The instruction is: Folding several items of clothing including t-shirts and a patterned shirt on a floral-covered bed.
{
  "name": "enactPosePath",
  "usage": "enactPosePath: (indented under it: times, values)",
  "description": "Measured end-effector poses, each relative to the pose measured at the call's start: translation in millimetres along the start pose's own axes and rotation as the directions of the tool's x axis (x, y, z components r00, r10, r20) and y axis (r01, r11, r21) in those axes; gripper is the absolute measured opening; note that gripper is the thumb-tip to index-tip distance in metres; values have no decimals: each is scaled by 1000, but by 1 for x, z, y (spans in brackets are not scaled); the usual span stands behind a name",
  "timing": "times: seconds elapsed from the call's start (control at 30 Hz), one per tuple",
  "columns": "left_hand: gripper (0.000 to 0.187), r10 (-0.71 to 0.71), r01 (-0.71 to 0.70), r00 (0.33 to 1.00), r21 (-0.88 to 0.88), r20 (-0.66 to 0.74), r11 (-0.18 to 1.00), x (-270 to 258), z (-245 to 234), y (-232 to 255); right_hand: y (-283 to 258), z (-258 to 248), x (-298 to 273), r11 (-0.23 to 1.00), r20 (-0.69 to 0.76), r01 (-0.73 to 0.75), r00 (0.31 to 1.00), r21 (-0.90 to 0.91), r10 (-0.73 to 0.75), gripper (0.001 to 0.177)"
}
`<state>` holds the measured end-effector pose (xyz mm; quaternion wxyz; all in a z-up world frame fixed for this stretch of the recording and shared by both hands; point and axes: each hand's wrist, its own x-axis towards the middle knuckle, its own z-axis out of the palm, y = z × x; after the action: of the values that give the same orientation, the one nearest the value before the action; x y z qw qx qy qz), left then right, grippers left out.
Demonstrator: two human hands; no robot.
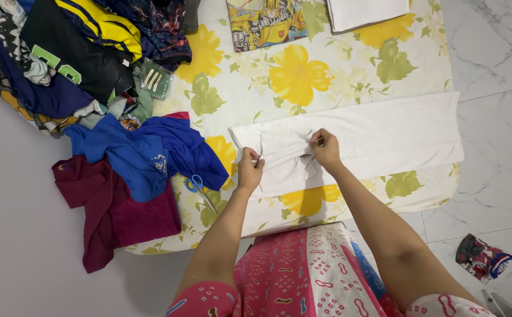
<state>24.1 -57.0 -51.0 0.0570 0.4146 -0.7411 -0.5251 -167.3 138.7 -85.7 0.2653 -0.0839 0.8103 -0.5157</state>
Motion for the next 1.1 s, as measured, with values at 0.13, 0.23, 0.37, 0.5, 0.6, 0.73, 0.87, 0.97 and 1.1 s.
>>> enactPosePath:
  times: [0.13, 0.23, 0.37, 0.5, 0.6, 0.73, 0.87, 0.97, 1.1]
  values:
    - [18, 189, -190, 981, 17, 46, 982, 3, 2, -20, -19, 1, -11, 984, 30, -68, 997, -164, 74, 21]
    - [40, 254, -258, 964, 48, 77, 965, -4, -14, 20, -46, 0, -24, 985, -12, 44, 999, -168, -47, 39]
    - [49, 108, -122, 981, 82, 163, 989, -7, -26, 46, -74, -13, -50, 947, -66, 255, 960, -194, -272, 60]
    - [60, 123, -139, 953, 36, 278, 990, -4, -35, 49, -50, -27, -61, 753, 85, 426, 891, -502, -447, 56]
    - [59, 83, -90, 937, 4, 340, 996, 1, -41, 49, -19, -38, -53, 735, 180, 384, 922, -558, -344, 40]
    - [52, 36, -26, 957, -40, 287, 999, 26, -43, 10, -36, -42, -50, 736, 252, 339, 939, -586, -232, 33]
    - [57, 573, -454, 797, 434, -194, 778, 64, -64, 13, -75, -40, -62, 707, 254, 365, 931, -607, -262, 38]
    - [59, 665, -544, 736, 475, -126, 692, 98, -76, 7, -69, -32, -64, 716, 248, 387, 922, -581, -297, 43]
    - [24, 197, -228, 972, 293, 131, 929, 135, -79, -5, -70, -20, -65, 650, 235, 368, 929, -665, -286, 44]
